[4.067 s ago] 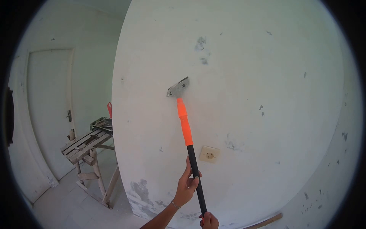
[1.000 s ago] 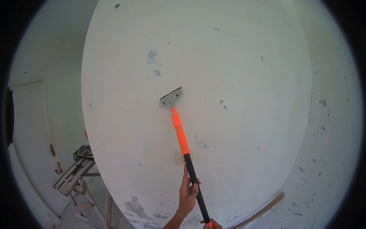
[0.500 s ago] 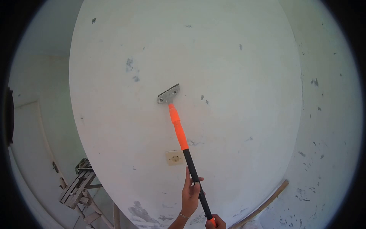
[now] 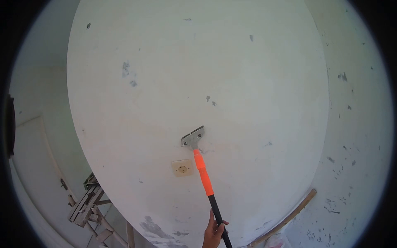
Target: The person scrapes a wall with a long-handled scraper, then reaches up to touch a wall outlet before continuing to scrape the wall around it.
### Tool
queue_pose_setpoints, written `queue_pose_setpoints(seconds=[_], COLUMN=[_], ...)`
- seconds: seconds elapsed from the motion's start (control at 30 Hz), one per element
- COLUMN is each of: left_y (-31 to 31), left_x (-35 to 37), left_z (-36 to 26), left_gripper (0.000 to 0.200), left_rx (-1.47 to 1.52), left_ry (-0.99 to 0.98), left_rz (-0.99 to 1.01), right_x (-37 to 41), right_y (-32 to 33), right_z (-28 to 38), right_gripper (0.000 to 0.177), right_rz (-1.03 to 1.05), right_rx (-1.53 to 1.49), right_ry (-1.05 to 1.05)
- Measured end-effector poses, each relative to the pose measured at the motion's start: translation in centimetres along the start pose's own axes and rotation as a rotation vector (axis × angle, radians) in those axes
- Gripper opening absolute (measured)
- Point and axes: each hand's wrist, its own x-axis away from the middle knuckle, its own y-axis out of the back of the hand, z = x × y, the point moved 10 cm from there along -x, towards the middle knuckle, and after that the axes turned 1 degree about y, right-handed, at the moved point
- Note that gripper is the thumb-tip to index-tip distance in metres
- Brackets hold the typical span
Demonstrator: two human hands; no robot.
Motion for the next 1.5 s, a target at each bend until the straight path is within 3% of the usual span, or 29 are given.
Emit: queue_pose_setpoints(seconds=[0.1, 0.23, 0.3, 0.33, 0.4, 0.47, 0.53, 0.6, 0.73, 0.83, 0.9, 1.0, 1.07, 1.1, 1.13, 1.17, 1.27, 1.33, 1.5], left_y=[-0.4, -0.6, -0.4, -0.3, -1.0, -1.7, -2.8, -4.0, -2.5, 0.0, 2.0, 4.9, 6.2, 7.0, 8.3, 9.2, 12.3, 13.5, 15.5], left_x=[-0.8, -0.7, -0.1, 0.5, 3.1, 5.5, 7.2, 8.5, 9.3, 8.8, 8.7, 8.1, 7.6, 7.5, 7.3, 7.3, 8.2, 9.1, 11.5], left_z=[-1.2, -0.4, -0.4, 1.2, 5.9, 7.2, 8.2, 8.9, 9.2, 9.3, 9.7, 8.6, 6.7, 5.9, 6.0, 5.4, 5.5, 5.6, 5.1], left_gripper=[0.069, 0.072, 0.051, 0.051, 0.04, 0.034, 0.031, 0.037, 0.039, 0.036, 0.035, 0.035, 0.036, 0.037, 0.036, 0.035, 0.032, 0.031, 0.03], left_rx=[-0.05, -0.083, -0.07, -0.07, -0.172, -0.169, -0.17, 0.096, 0.234, 0.24, 0.224, 0.104, 0.041, 0.014, -0.023, -0.047, -0.1, -0.101, -0.269], left_ry=[0.153, 0.152, 0.156, 0.159, 0.151, 0.166, 0.185, 0.329, 0.485, 0.473, 0.475, 0.452, 0.411, 0.424, 0.356, 0.338, 0.343, 0.337, 0.352], left_rz=[0.079, 0.11, 0.036, 0.044, 0.217, 0.268, 0.323, 0.319, 0.269, 0.118, 0.078, 0.012, -0.042, -0.092, -0.092, -0.125, -0.171, -0.187, -0.169], right_x=[-1.0, -1.0, -0.5, -0.1, 0.8, 1.6, 2.0, 2.2, 1.9, 1.4, 1.1, 0.2, 0.5, 0.1, -0.5, -0.8, -3.7, -5.6, -12.4], right_y=[0.4, 0.5, 0.7, 0.9, 1.2, 1.4, 1.6, 1.4, -1.5, -3.4, -5.8, -8.3, -9.9, -11.0, -11.7, -12.3, -12.6, -13.7, -13.5], right_z=[0.1, -1.2, -2.1, -3.0, -4.1, -5.1, -6.8, -6.4, -6.0, -7.1, -9.8, -5.3, -5.8, -5.9, -6.0, -7.2, -2.5, 0.3, 6.6], right_gripper=[0.034, 0.033, 0.033, 0.033, 0.033, 0.033, 0.035, 0.036, 0.041, 0.041, 0.038, 0.037, 0.039, 0.042, 0.045, 0.06, 0.045, 0.057, 0.05], right_rz=[-0.006, -0.007, -0.017, -0.027, -0.052, -0.051, -0.073, -0.095, 0.08, 0.113, 0.31, 0.438, 0.479, 0.48, 0.478, 0.511, 0.387, 0.497, 0.246], right_rx=[0.002, -0.039, -0.059, -0.094, -0.133, -0.195, -0.208, -0.225, -0.267, -0.285, -0.1, -0.148, -0.128, -0.181, -0.23, -0.145, -0.22, -0.347, -0.391], right_ry=[0.011, -0.007, -0.015, -0.047, -0.081, -0.116, -0.152, -0.194, -0.246, -0.373, -0.349, -0.283, -0.352, -0.242, -0.133, -0.16, -0.094, -0.171, 0.051])
